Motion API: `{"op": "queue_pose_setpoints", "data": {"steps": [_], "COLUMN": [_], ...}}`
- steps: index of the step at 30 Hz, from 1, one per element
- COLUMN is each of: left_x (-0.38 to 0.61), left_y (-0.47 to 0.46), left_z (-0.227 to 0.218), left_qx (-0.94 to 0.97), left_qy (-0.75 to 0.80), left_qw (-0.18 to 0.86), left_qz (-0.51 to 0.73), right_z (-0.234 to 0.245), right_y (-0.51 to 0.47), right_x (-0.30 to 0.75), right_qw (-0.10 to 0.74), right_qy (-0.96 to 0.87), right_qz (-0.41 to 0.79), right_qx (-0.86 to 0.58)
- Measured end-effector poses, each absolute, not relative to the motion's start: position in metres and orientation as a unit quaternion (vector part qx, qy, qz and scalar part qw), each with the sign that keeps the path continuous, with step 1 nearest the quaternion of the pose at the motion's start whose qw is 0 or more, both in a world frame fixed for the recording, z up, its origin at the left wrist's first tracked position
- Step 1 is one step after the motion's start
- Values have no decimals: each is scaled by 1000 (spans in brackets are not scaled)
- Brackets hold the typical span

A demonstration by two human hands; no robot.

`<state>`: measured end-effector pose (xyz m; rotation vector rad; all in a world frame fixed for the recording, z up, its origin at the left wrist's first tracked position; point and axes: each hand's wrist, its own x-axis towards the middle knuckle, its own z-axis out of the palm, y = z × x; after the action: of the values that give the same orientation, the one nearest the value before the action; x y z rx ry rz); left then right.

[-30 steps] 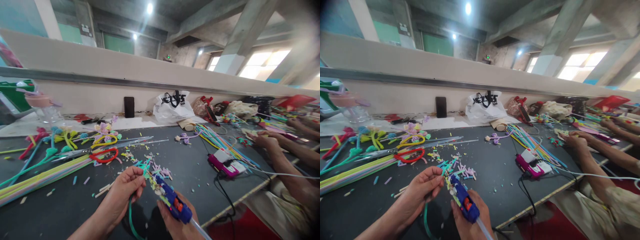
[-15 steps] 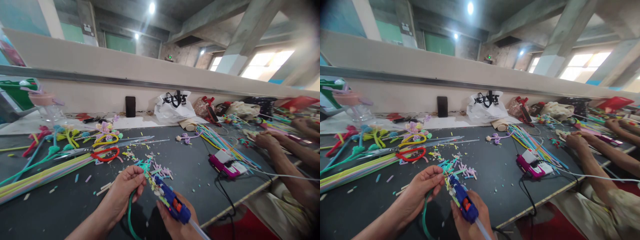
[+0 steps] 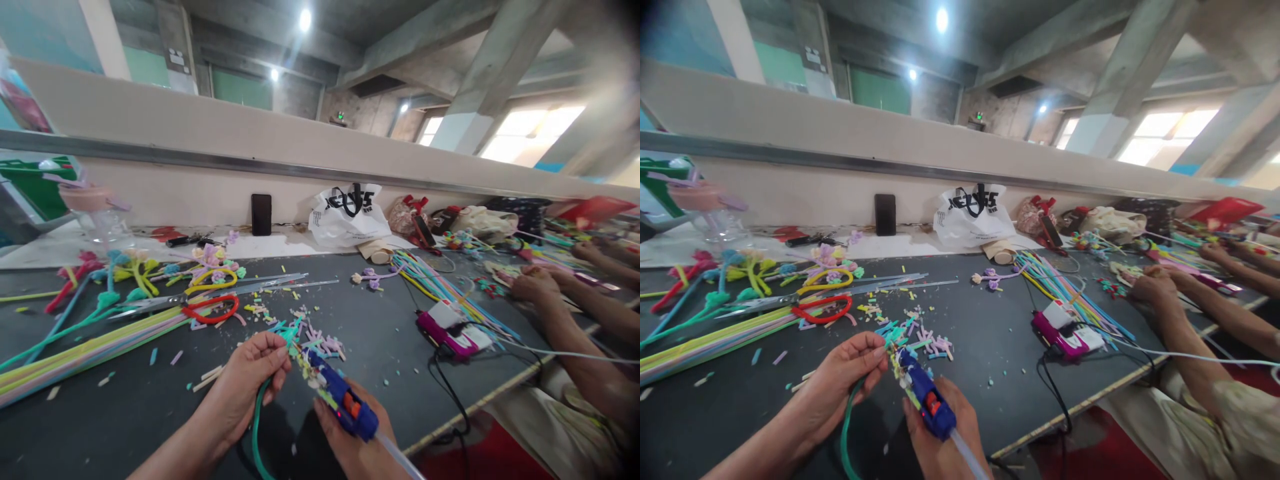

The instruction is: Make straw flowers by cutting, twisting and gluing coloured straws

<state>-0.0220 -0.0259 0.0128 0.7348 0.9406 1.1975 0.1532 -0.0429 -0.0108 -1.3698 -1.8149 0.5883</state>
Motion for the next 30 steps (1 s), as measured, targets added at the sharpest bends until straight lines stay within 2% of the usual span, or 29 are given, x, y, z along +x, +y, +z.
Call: {"op": "queue_pose_setpoints", "data": {"steps": [3,7,14,17,23,26,28,30], "left_x": [-23,-29,-41,-42,-44,-50,-54,-57], "left_y": [-25,-23,-21,-20,-19,-17,-15,-14], "left_z": [12,10,1,1,5,6,7,6], "left_qx": [318,288,247,243,240,244,246,247], "left_qy": [405,383,345,334,327,310,299,298], "left_qw": [676,713,768,775,777,771,765,759], "left_qz": [527,513,479,478,481,500,514,524], "right_z": [-4,15,15,7,25,41,45,42], "right_y": [-36,-8,72,89,88,75,64,54], "right_x": [160,190,256,269,268,237,204,168], "right_qw": [396,355,100,65,60,126,188,202], "right_qy": [-731,-786,-840,-832,-825,-827,-859,-885], "right_qz": [210,101,-2,-3,-8,-19,43,98], "right_qx": [-515,-496,-534,-551,-563,-547,-474,-407]}}
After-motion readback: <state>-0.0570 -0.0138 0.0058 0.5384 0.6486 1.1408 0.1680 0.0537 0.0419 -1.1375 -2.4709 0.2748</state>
